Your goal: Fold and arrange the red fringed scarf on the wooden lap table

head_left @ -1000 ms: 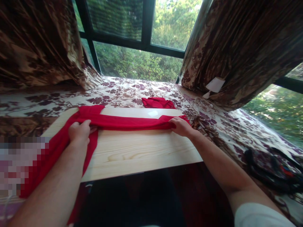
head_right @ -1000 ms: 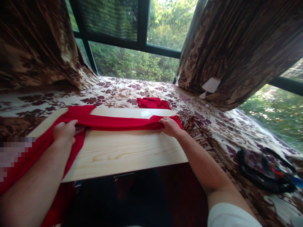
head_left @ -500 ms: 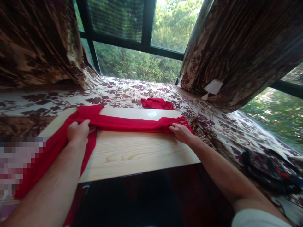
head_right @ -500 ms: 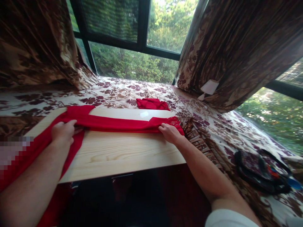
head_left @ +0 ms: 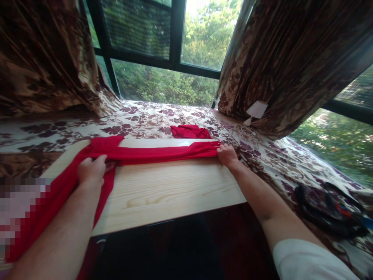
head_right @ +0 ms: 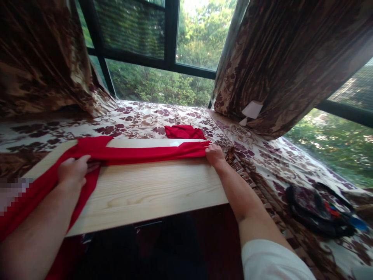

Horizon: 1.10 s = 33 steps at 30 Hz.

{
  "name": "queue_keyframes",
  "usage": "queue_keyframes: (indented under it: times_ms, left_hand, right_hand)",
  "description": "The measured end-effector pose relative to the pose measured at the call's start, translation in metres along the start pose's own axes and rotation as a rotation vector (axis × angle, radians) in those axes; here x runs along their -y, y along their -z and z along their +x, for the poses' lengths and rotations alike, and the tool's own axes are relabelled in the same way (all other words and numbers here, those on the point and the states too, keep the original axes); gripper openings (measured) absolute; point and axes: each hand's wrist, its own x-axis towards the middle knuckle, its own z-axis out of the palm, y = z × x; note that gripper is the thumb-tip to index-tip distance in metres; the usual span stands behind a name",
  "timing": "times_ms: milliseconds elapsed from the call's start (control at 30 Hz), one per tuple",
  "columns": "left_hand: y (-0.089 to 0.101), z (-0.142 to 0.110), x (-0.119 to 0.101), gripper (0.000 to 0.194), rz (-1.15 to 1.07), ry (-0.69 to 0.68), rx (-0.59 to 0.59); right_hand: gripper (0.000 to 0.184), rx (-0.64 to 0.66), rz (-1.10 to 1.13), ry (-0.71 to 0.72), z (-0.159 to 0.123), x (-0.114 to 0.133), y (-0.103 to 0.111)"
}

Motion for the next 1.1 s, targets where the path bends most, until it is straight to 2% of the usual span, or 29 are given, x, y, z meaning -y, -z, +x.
queue_keyframes:
  times_ms: [100,267,433,533,633,767,900,1033,1100]
  left_hand:
    - [0.001,0.001,0.001,0.021,0.025,-0.005,-0.001]
    - [0.0,0.003,0.002,0.02,0.016,0.004,-0.006]
    - [-0.001,0.002,0.001,0.022,0.013,0.01,-0.015]
    - [-0.001,0.0,-0.001,0.021,0.031,0.013,-0.016]
    - [-0.001,-0.001,-0.002,0.02,0.031,0.012,-0.017]
    - [0.0,-0.001,-0.002,0.024,0.004,0.008,-0.008]
    - [-0.001,-0.002,-0.003,0.022,0.025,0.0,-0.018]
    - [-0.001,-0.003,-0.003,0.021,0.037,0.012,-0.023]
    - [0.0,-0.002,-0.002,0.021,0.039,0.01,-0.012]
  right_hand:
    - [0.031,-0.065,0.047,0.024,0.0,-0.014,-0.013]
    - [0.026,0.003,0.187,0.008,0.001,-0.039,-0.027]
    - [0.023,-0.012,0.142,-0.162,0.006,-0.049,-0.019]
    - [0.028,-0.106,0.094,-0.256,0.011,-0.051,-0.012]
    - [0.032,-0.155,0.036,-0.233,0.01,-0.054,-0.014]
    - [0.026,0.051,0.091,-0.029,-0.005,-0.059,-0.033]
    - [0.021,0.152,0.206,-0.126,-0.025,-0.064,-0.052]
    - [0.025,0.218,0.246,-0.04,-0.036,-0.067,-0.053]
    - [0.027,0.261,0.224,-0.04,-0.037,-0.066,-0.049]
